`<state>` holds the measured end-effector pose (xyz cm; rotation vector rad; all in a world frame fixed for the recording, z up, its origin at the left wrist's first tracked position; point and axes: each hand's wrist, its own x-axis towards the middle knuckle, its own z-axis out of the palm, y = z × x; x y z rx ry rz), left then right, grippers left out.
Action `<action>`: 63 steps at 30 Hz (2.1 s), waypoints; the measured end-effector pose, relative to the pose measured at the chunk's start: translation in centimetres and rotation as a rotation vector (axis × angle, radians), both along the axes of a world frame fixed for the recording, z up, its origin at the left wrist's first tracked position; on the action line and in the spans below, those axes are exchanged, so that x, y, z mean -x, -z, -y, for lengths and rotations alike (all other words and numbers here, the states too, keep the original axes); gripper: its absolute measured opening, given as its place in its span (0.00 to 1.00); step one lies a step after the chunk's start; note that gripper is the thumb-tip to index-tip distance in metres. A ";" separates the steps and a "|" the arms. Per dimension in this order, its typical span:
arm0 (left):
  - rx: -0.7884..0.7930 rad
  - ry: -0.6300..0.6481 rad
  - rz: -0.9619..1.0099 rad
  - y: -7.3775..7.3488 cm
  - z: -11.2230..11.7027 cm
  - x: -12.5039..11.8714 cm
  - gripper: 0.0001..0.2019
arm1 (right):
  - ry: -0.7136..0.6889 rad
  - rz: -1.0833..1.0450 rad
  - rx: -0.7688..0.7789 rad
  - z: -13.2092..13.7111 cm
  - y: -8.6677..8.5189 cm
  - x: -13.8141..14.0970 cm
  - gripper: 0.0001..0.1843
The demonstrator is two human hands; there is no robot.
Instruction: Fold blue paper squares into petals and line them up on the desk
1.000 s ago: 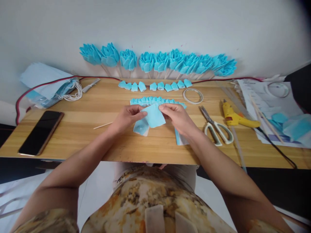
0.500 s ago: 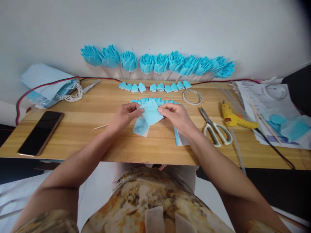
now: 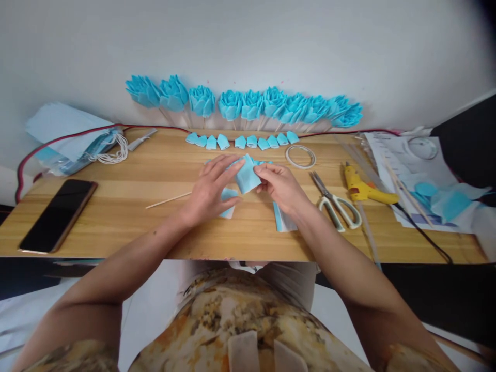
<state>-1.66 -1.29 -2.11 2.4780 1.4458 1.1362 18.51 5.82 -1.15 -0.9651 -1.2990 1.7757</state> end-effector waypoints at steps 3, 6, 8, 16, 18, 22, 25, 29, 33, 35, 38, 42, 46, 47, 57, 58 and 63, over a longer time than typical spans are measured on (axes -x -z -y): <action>0.032 0.040 -0.002 0.4 0.1 -0.5 0.40 | -0.019 -0.059 0.047 0.1 0.1 0.1 0.19; 0.141 0.004 0.142 0.4 0.4 -0.9 0.33 | -0.118 -0.099 0.067 0.5 -0.4 0.0 0.19; 0.279 -0.080 0.327 0.2 0.6 -1.0 0.28 | -0.172 -0.073 0.036 0.7 -0.9 -0.3 0.21; 0.695 -0.048 1.088 -0.1 0.2 -0.5 0.30 | 0.124 0.140 -0.389 0.3 -1.5 -1.2 0.16; 0.727 -0.027 1.101 -0.4 0.4 -0.6 0.32 | 0.042 0.198 -0.424 0.4 -1.2 -0.9 0.16; 0.796 0.037 0.996 -1.1 1.1 -0.8 0.36 | -0.055 0.267 -0.501 1.0 -0.8 -0.1 0.16; 0.826 0.077 0.925 -1.2 1.2 -0.6 0.37 | -0.030 0.269 -0.549 1.2 -0.8 0.1 0.12; 0.708 0.113 1.007 -0.8 0.6 -0.2 0.35 | -0.011 0.279 -0.582 0.9 -0.8 -0.2 0.12; 0.615 0.029 1.001 -0.9 0.1 0.1 0.32 | -0.034 0.325 -0.653 0.3 -0.9 -0.8 0.11; 0.593 0.003 0.994 -1.1 0.0 0.3 0.30 | -0.061 0.356 -0.684 0.1 -1.4 -1.5 0.11; 0.549 -0.029 0.988 -1.5 -0.1 0.6 0.26 | -0.163 0.385 -0.653 -0.1 -3.1 -2.8 0.13; 0.503 -0.064 0.978 -1.6 -0.2 1.0 0.21 | -0.453 0.518 -0.649 0.2 -5.0 -4.0 0.15; 0.493 -0.050 0.985 -1.6 -0.3 1.1 0.18 | -0.602 0.840 -0.828 0.9 -3.6 -3.1 0.12; 0.490 -0.050 0.986 -1.6 -0.3 1.1 0.17 | -0.588 0.940 -0.905 1.1 -3.1 -2.8 0.14; 0.497 -0.038 0.978 -1.6 -0.2 1.1 0.15 | -0.525 1.236 -1.161 3.0 -4.3 1.4 0.15; 0.488 -0.044 0.977 -1.6 -0.2 1.2 0.15 | -0.533 1.256 -1.133 2.9 -4.2 2.1 0.15; 0.468 -0.082 0.983 -1.5 -0.5 1.4 0.14 | -0.526 1.252 -1.064 1.9 -2.4 4.2 0.12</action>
